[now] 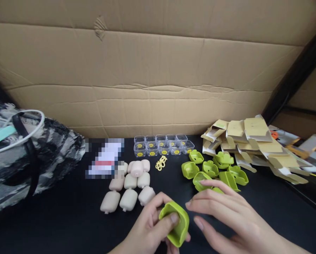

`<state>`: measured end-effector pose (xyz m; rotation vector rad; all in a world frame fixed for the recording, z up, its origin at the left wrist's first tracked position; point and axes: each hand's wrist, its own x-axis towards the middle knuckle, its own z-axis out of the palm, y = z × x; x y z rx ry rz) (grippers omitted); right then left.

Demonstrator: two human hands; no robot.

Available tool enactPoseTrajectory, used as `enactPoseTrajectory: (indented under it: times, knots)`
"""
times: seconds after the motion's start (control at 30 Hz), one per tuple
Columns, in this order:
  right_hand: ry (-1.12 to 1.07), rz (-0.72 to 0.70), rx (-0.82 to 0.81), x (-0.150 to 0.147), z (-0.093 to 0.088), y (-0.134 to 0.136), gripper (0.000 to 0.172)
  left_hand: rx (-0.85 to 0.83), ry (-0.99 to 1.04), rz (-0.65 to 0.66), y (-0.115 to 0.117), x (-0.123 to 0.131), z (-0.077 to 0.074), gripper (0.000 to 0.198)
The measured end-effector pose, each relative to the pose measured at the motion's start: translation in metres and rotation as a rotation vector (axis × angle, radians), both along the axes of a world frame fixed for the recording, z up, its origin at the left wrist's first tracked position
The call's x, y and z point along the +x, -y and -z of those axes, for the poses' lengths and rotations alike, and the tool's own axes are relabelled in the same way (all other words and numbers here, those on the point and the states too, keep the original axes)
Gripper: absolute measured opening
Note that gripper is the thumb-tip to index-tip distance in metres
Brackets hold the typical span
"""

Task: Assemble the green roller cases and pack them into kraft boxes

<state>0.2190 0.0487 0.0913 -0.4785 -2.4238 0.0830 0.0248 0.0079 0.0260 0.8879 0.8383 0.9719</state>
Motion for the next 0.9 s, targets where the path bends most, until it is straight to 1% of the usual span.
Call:
enactPoseTrajectory:
  times: [0.07, 0.13, 0.17, 0.2, 0.27, 0.37, 0.5, 0.57, 0.63, 0.7, 0.73, 0.77, 0.83, 0.9]
  knots:
    - [0.054, -0.046, -0.015, 0.000, 0.000, 0.000, 0.023, 0.027, -0.011, 0.006, 0.000, 0.000, 0.000, 0.043]
    - [0.097, -0.085, -0.013, 0.000, 0.002, 0.000, 0.036, 0.045, -0.043, -0.033, 0.001, 0.001, -0.004, 0.039]
    - [0.118, -0.093, -0.006, 0.000, 0.003, 0.000, 0.040, 0.051, -0.056, -0.051, 0.002, 0.002, -0.007, 0.038]
    - [0.129, -0.098, 0.012, 0.000, 0.005, 0.000, 0.040, 0.055, -0.066, -0.064, 0.003, 0.003, -0.010, 0.037]
    - [0.144, -0.099, 0.061, -0.002, 0.010, -0.001, 0.034, 0.051, -0.080, -0.059, 0.005, 0.003, -0.017, 0.037]
    - [0.120, -0.103, 0.176, -0.007, 0.017, 0.000, 0.027, 0.051, -0.083, -0.042, 0.007, 0.002, -0.023, 0.039]
    - [0.097, -0.046, 0.318, -0.011, 0.025, 0.004, 0.020, 0.073, -0.112, -0.051, 0.007, 0.002, -0.021, 0.041]
    - [0.098, -0.027, 0.337, -0.012, 0.026, 0.006, 0.017, 0.052, -0.091, -0.062, 0.006, 0.003, -0.017, 0.039]
    - [0.111, -0.024, 0.295, -0.011, 0.022, 0.005, 0.011, 0.061, -0.010, -0.058, 0.007, 0.005, -0.013, 0.040]
    - [0.106, -0.035, 0.188, -0.009, 0.012, -0.001, 0.012, 0.077, 0.073, -0.033, 0.009, 0.005, -0.009, 0.056]
    - [0.090, -0.039, 0.122, -0.008, 0.005, -0.007, 0.012, 0.083, 0.097, -0.028, 0.009, 0.005, -0.008, 0.065]
    - [0.068, -0.034, 0.056, -0.008, -0.003, -0.015, 0.011, 0.088, 0.099, -0.028, 0.010, 0.005, -0.006, 0.071]
    - [0.036, 0.002, -0.068, -0.008, -0.019, -0.037, 0.008, 0.116, 0.052, -0.029, 0.011, 0.003, -0.003, 0.069]
    - [0.081, 0.072, -0.204, -0.009, -0.032, -0.064, 0.009, 0.158, -0.020, -0.020, 0.010, 0.002, -0.001, 0.059]
